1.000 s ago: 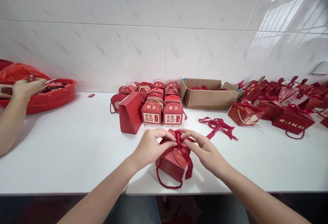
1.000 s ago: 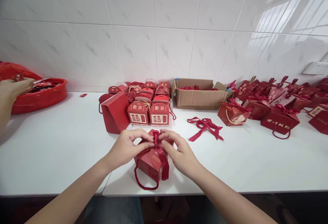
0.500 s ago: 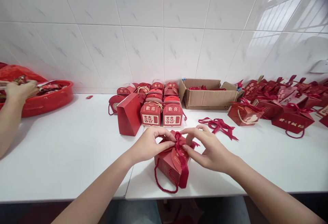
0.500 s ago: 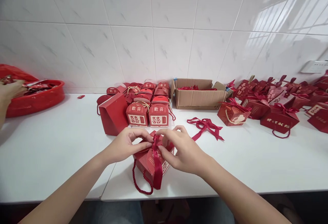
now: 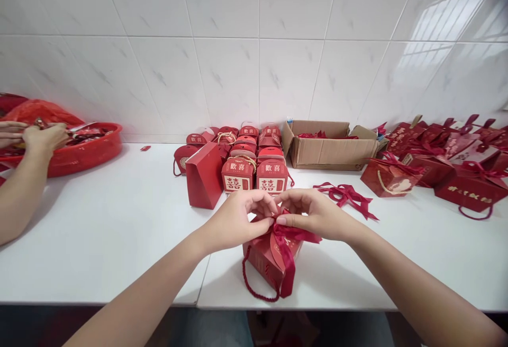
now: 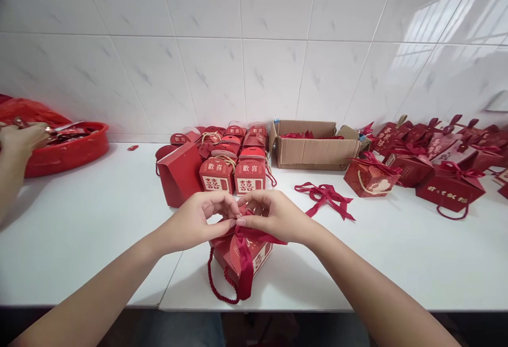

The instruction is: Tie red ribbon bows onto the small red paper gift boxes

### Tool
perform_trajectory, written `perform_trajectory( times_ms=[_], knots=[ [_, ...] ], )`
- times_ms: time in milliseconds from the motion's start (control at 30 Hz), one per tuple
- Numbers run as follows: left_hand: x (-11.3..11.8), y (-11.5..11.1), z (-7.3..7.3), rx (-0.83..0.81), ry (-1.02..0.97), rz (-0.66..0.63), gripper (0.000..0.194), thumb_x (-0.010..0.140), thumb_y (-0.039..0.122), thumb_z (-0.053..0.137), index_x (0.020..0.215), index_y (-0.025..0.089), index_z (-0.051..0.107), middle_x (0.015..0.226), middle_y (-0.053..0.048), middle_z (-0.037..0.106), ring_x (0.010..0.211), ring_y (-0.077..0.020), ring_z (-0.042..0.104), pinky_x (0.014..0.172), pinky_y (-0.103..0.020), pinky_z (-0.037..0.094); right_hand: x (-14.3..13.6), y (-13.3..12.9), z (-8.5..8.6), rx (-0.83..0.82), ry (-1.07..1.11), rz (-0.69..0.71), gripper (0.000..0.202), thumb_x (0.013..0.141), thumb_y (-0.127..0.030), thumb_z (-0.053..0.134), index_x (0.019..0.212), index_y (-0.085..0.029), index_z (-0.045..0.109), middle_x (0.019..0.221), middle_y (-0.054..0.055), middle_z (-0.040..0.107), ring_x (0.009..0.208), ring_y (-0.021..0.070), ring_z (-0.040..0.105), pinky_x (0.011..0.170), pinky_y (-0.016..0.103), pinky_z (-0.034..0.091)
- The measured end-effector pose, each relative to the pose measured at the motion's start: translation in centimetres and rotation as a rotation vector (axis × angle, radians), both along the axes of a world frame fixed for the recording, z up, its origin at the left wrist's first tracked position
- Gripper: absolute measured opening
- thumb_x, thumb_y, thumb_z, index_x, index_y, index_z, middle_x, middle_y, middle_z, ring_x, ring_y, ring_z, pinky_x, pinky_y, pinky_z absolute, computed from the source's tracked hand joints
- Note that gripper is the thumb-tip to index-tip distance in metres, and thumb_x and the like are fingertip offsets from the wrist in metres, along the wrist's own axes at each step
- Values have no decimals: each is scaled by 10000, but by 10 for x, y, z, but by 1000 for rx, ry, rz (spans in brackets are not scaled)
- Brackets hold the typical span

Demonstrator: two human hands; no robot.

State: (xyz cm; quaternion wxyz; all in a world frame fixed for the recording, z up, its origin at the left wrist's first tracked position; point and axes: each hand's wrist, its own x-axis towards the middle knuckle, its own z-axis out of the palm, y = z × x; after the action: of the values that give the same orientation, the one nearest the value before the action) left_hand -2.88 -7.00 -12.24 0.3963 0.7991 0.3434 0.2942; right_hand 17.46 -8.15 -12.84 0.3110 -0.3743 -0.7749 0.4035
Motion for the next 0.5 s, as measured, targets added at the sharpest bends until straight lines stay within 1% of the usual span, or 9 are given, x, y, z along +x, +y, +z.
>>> perform_trajectory(
  times_ms=[100, 167, 267, 367, 433, 500],
  knots=[
    [1, 0, 2, 13, 22, 39, 99, 735, 154, 602, 828, 184, 619, 821, -23, 654, 746, -145, 610, 670, -254, 508, 0, -1, 0, -30, -35, -16, 229, 847, -371, 599, 960, -186, 672, 920, 43, 693, 794, 156, 628, 669, 264, 499],
    [1, -1, 1, 29, 52, 71, 134, 724, 139, 594, 841, 194, 627, 794, -9, 645, 720, -134, 598, 638, -238, 492, 0, -2, 0, -46, -52, -19, 234, 853, -381, 585, 950, -188, 676, 896, 39, 692, 768, 152, 621, 644, 257, 487],
    [1, -4, 0, 74, 95, 106, 135, 731, 132, 577, 831, 208, 628, 725, 19, 614, 674, -117, 573, 605, -218, 469, -1, -4, 2, -51, -67, 31, 220, 868, -353, 554, 948, -205, 696, 855, 20, 690, 744, 145, 611, 646, 254, 472],
    [2, -7, 3, 148, 109, 96, 134, 735, 121, 572, 825, 211, 615, 734, 29, 603, 685, -111, 567, 619, -209, 464, -2, -4, 5, -40, -69, 96, 211, 874, -287, 522, 939, -209, 707, 822, 8, 676, 710, 131, 580, 651, 251, 452],
    [2, -9, 7, 203, 139, 69, 145, 743, 110, 567, 833, 215, 611, 760, 29, 608, 703, -111, 568, 633, -208, 459, -2, -4, 8, -40, -84, 113, 202, 857, -249, 522, 918, -204, 709, 765, -4, 647, 642, 112, 528, 597, 238, 417],
    [0, -8, 11, 262, 187, 36, 159, 754, 102, 559, 845, 221, 614, 795, 29, 620, 724, -113, 570, 653, -211, 453, -1, -3, 11, -56, -119, 130, 179, 828, -215, 529, 859, -195, 704, 679, -23, 587, 569, 87, 445, 529, 219, 356]
  ],
)
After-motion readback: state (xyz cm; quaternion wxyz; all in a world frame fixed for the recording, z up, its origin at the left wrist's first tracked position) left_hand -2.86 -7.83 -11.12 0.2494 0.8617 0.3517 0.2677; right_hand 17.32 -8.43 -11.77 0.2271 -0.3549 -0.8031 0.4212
